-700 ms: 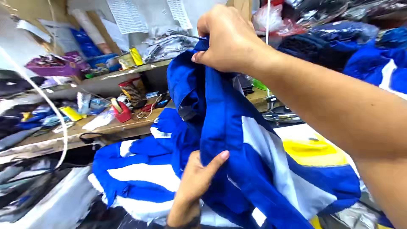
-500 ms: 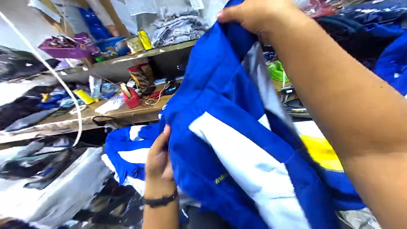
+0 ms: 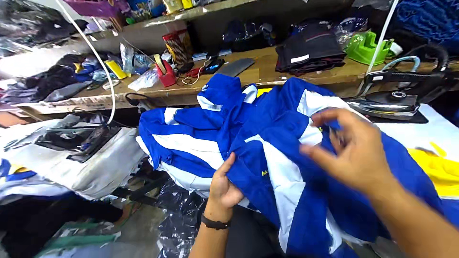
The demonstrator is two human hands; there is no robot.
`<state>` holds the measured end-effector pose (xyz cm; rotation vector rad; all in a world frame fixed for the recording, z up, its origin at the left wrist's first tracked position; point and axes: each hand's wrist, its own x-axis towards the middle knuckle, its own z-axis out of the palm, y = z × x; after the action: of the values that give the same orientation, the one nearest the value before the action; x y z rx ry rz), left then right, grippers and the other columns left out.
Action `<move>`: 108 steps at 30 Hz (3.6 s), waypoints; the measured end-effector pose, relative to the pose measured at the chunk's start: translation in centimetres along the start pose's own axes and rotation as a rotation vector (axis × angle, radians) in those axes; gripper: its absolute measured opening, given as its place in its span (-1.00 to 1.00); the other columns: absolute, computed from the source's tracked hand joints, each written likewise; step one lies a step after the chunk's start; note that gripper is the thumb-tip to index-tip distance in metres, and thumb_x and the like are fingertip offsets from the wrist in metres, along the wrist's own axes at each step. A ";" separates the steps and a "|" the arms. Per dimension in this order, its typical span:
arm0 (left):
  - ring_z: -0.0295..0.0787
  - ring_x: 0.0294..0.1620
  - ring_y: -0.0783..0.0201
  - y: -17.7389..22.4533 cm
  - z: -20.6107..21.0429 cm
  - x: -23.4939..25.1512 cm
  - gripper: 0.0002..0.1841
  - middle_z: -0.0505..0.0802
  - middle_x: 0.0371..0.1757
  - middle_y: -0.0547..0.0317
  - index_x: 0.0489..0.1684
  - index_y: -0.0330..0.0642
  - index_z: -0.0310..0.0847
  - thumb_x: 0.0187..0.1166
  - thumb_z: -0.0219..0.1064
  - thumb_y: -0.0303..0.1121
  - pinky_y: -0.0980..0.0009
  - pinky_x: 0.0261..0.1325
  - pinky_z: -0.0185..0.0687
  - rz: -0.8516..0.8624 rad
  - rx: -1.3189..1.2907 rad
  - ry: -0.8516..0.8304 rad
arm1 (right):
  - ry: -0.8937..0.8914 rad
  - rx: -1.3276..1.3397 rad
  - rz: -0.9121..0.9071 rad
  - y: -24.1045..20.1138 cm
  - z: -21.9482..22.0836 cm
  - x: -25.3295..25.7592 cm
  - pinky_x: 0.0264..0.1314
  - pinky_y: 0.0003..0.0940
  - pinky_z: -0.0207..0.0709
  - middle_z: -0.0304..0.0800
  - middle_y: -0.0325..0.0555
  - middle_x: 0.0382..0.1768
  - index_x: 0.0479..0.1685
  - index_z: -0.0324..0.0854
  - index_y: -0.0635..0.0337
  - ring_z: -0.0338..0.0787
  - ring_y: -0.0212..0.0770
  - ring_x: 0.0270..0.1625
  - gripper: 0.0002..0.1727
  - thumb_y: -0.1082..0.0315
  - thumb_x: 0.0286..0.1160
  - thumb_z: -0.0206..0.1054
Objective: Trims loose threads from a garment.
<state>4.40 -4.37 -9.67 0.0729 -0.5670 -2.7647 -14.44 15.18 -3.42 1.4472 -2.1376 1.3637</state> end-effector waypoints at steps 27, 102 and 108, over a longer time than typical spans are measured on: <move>0.92 -0.01 0.22 -8.0 1.8 0.0 -0.83 0.93 -0.10 0.02 -0.05 -0.19 0.75 0.65 0.22 -0.40 0.24 0.15 0.83 -0.114 0.189 0.188 | -0.258 0.605 0.178 0.2 -1.0 -6.0 -0.30 -0.71 0.61 0.80 -0.43 -0.27 0.06 0.76 0.22 0.67 -0.66 -0.38 -0.78 0.37 0.66 0.24; 0.70 0.19 0.06 -10.0 8.2 19.5 -0.86 0.82 0.04 0.13 -0.13 -0.08 0.83 0.48 0.43 -0.33 0.02 0.21 0.63 0.809 2.098 -0.767 | 0.578 0.106 0.184 7.9 -16.8 -14.0 0.20 -0.63 0.65 0.83 -0.63 -0.10 -0.06 0.69 0.06 0.77 -0.65 0.00 -0.83 0.49 0.45 0.38; 0.74 0.36 0.09 -12.2 1.4 15.8 -0.57 0.85 0.29 0.15 0.26 0.07 0.83 0.56 0.13 -0.48 0.01 0.47 0.54 0.884 2.099 -0.684 | 0.512 0.128 0.133 9.9 -16.2 -16.8 0.21 -0.67 0.63 0.84 -0.76 0.00 0.05 0.77 -0.25 0.76 -0.69 0.06 -0.77 0.31 0.50 0.46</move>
<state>-14.32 1.76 -12.92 -0.4919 -2.4111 -0.3947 -19.14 39.02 -10.63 0.8704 -1.8606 1.7198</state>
